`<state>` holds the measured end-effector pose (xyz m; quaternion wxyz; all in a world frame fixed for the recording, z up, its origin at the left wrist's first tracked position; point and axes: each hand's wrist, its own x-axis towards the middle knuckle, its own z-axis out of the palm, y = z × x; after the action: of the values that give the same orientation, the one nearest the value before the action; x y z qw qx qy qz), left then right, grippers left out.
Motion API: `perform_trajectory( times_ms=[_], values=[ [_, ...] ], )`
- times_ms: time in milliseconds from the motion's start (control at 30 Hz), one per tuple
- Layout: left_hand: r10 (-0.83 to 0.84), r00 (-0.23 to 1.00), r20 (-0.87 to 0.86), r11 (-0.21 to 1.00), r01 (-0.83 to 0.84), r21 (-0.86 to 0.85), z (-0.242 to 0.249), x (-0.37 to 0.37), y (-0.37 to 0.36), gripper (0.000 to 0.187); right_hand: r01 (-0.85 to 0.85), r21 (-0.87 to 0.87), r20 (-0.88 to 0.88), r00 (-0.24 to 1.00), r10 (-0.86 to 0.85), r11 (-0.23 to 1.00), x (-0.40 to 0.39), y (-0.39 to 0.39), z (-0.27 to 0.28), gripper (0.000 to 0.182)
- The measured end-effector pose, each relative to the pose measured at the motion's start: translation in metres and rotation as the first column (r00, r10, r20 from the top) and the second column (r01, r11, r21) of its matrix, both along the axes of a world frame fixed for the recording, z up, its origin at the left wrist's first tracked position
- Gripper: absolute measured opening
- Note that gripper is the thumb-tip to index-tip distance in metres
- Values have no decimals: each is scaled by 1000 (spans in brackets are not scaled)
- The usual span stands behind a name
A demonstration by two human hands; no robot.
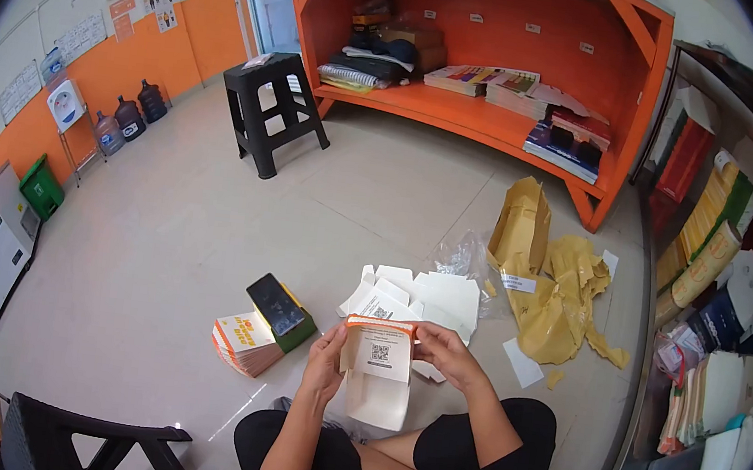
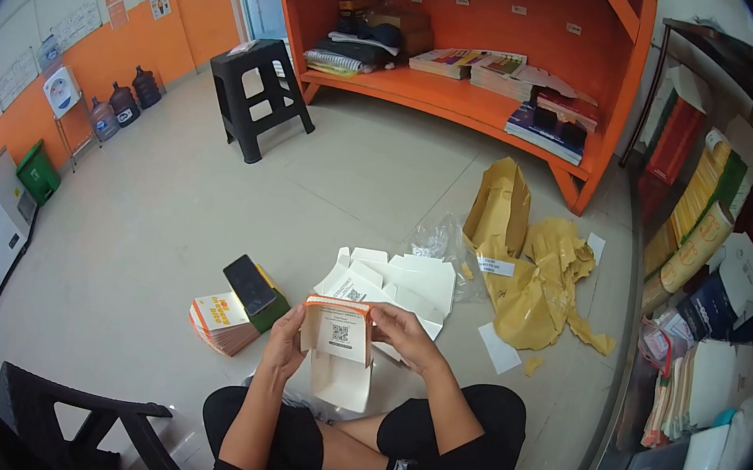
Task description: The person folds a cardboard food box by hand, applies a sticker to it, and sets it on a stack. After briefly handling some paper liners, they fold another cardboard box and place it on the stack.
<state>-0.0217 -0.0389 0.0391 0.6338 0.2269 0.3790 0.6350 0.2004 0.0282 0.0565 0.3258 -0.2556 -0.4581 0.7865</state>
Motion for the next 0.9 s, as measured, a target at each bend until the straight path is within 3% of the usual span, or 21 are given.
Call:
perform_trajectory(
  times_ms=[133,233,300,333,367,433,467,567,667,800,900],
  values=[
    [16,998,61,1000,-14,-23,21,12,-5,38,68,83,45,996,-72,994,-8,-8,-3,41],
    [-36,999,-29,999,35,-25,13,7,-4,36,83,170,83,992,-98,982,-7,-11,14,39],
    [-11,951,-310,999,26,43,1,7,-1,29,113,258,128,980,-150,959,-13,-9,-2,32],
    [7,897,-441,997,29,76,-2,8,0,26,128,301,149,973,-179,945,-15,-9,-9,29],
    [51,788,-613,996,1,84,-6,8,1,22,109,393,291,927,-236,913,-13,-6,-14,25],
    [126,472,-872,992,-55,114,7,12,-2,15,21,551,529,765,-368,835,-13,-8,1,20],
    [232,380,-895,972,-65,224,10,14,-1,14,87,625,428,793,-434,776,-14,-7,-6,21],
    [117,726,-678,993,-104,60,21,17,-2,17,244,543,221,881,-417,803,-20,-6,-13,19],
    [213,879,-428,975,-165,147,16,26,0,22,254,125,206,939,-276,959,-21,-16,4,17],
    [239,873,-425,959,-143,245,14,36,-8,34,363,355,-2,922,-388,862,-36,-17,-21,24],
    [307,783,-541,911,-78,405,-4,27,-5,36,427,511,-82,888,-452,746,-46,-25,-11,22]
  ],
)
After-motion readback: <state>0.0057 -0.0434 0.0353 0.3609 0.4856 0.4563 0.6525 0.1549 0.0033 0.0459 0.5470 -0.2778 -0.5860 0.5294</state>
